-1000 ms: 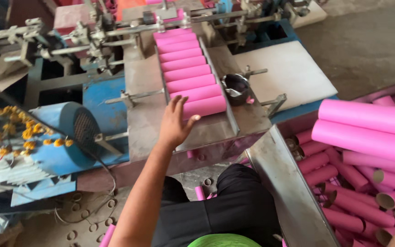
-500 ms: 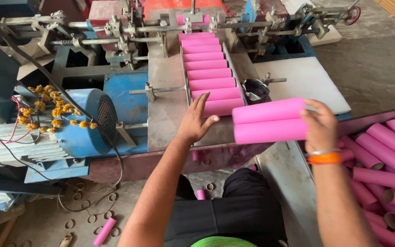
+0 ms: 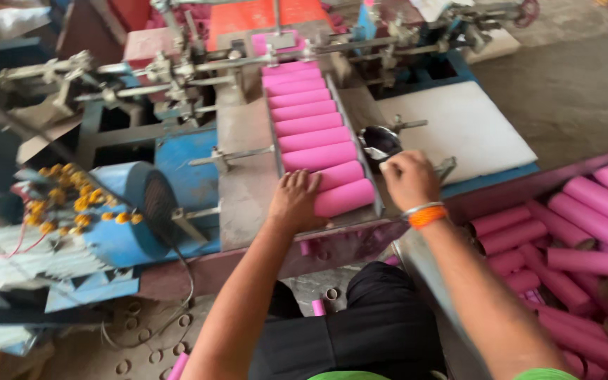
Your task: The person repeatedly picks pink cylindrical tubes from a large bin and places them onto a conveyor belt. The person handles the cylinders by hand, moving them from the bin to the belt in a continuous loop.
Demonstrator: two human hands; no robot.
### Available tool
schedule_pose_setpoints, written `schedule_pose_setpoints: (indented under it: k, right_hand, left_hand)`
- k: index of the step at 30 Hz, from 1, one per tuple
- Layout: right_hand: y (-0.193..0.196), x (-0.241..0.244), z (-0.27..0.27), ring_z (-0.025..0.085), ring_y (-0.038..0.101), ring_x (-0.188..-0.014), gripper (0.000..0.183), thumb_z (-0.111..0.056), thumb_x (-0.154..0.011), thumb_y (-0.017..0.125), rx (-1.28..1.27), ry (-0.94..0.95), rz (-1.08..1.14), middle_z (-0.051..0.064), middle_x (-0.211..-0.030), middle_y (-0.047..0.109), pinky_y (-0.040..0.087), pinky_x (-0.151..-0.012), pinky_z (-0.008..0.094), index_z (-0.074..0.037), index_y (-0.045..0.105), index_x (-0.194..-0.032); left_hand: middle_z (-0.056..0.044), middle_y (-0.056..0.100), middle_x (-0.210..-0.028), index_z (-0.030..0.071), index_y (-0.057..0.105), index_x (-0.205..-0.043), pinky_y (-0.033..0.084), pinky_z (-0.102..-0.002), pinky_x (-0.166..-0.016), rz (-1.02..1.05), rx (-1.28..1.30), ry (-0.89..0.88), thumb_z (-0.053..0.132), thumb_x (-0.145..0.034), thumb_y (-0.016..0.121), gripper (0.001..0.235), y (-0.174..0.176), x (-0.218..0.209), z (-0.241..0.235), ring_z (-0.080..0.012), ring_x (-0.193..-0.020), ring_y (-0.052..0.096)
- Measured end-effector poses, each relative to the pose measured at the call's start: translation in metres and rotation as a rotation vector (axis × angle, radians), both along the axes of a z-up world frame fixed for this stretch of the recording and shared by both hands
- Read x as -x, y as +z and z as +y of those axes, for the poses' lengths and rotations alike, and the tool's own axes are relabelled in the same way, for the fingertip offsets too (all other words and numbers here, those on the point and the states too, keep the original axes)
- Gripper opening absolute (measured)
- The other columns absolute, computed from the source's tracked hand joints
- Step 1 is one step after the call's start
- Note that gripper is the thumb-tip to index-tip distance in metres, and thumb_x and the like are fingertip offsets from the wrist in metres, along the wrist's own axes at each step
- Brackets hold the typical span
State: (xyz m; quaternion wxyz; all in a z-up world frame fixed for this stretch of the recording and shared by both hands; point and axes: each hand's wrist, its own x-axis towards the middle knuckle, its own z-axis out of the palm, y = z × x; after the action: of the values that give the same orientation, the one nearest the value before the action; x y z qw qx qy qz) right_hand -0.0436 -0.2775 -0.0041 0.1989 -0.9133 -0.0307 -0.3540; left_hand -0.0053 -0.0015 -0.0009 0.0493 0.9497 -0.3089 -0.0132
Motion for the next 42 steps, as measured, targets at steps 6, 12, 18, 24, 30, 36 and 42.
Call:
schedule_pose_setpoints:
  k: [6,12,18,24,30,36,42]
  right_hand:
    - [0.0,0.119,-0.159,0.019,0.073,-0.086,0.023,-0.027,-0.094,0.073,-0.446,-0.233,0.317,0.008,-0.096,0.076,0.057,-0.08,0.035,-0.007,0.073,-0.104]
    - [-0.098,0.281,-0.287,0.019,0.073,-0.092,0.029,-0.029,-0.091,0.075,-0.495,-0.548,0.527,0.008,-0.099,0.077,0.056,-0.085,0.036,-0.006,0.075,-0.108]
    - [-0.206,0.335,-0.296,0.031,0.071,-0.101,0.054,-0.032,-0.08,0.077,-0.496,-0.542,0.809,0.018,-0.111,0.074,0.056,-0.088,0.041,-0.005,0.065,-0.125]
    - [-0.278,0.261,-0.271,0.042,0.067,-0.102,0.075,-0.039,-0.072,0.088,-0.582,-0.807,0.598,0.027,-0.114,0.067,0.054,-0.087,0.046,0.0,0.057,-0.129]
    - [-0.297,0.225,-0.277,0.037,0.069,-0.095,0.056,-0.021,-0.082,0.073,-1.263,-0.704,0.167,0.021,-0.115,0.069,0.053,-0.083,0.045,-0.009,0.06,-0.135]
    - [-0.263,0.321,-0.323,0.032,0.07,-0.114,0.036,-0.006,-0.077,0.067,-0.61,-0.692,0.514,0.012,-0.122,0.073,0.054,-0.1,0.042,-0.009,0.076,-0.111]
    - [-0.245,0.345,-0.28,0.038,0.07,-0.112,0.047,-0.02,-0.079,0.074,-0.566,-0.932,0.92,0.022,-0.116,0.073,0.054,-0.098,0.044,-0.013,0.067,-0.126]
  left_hand:
    - [-0.024,0.039,-0.153,0.01,0.027,-0.157,0.029,-0.054,-0.117,0.018,-0.095,-0.088,0.078,-0.059,0.08,0.131,0.003,-0.021,-0.005,-0.0424,-0.141,0.037]
    - [-0.025,0.042,-0.156,0.008,0.042,-0.153,0.031,-0.058,-0.117,-0.194,0.214,-0.149,0.067,-0.06,0.081,0.117,0.002,-0.016,0.0,-0.0478,-0.139,0.041]
    - [-0.028,0.048,-0.152,0.0,0.043,-0.158,0.043,-0.057,-0.113,-0.252,0.458,-0.181,0.062,-0.083,0.071,0.101,-0.008,-0.017,0.01,-0.048,-0.14,0.049]
    - [-0.027,0.05,-0.151,0.002,0.047,-0.155,0.045,-0.057,-0.112,-0.268,0.393,-0.155,0.061,-0.087,0.07,0.093,-0.015,-0.019,0.012,-0.0473,-0.137,0.051]
    - [-0.027,0.05,-0.146,0.002,0.048,-0.155,0.045,-0.055,-0.107,-0.263,0.403,-0.138,0.06,-0.087,0.069,0.092,-0.015,-0.018,0.013,-0.0459,-0.131,0.052]
    - [-0.027,0.049,-0.147,0.001,0.049,-0.154,0.046,-0.054,-0.107,-0.26,0.461,-0.149,0.055,-0.085,0.075,0.092,-0.013,-0.015,0.009,-0.0462,-0.132,0.052]
    - [-0.029,0.05,-0.149,-0.001,0.049,-0.151,0.042,-0.055,-0.114,-0.23,0.504,-0.132,0.049,-0.081,0.078,0.09,-0.008,-0.016,0.009,-0.0493,-0.137,0.048]
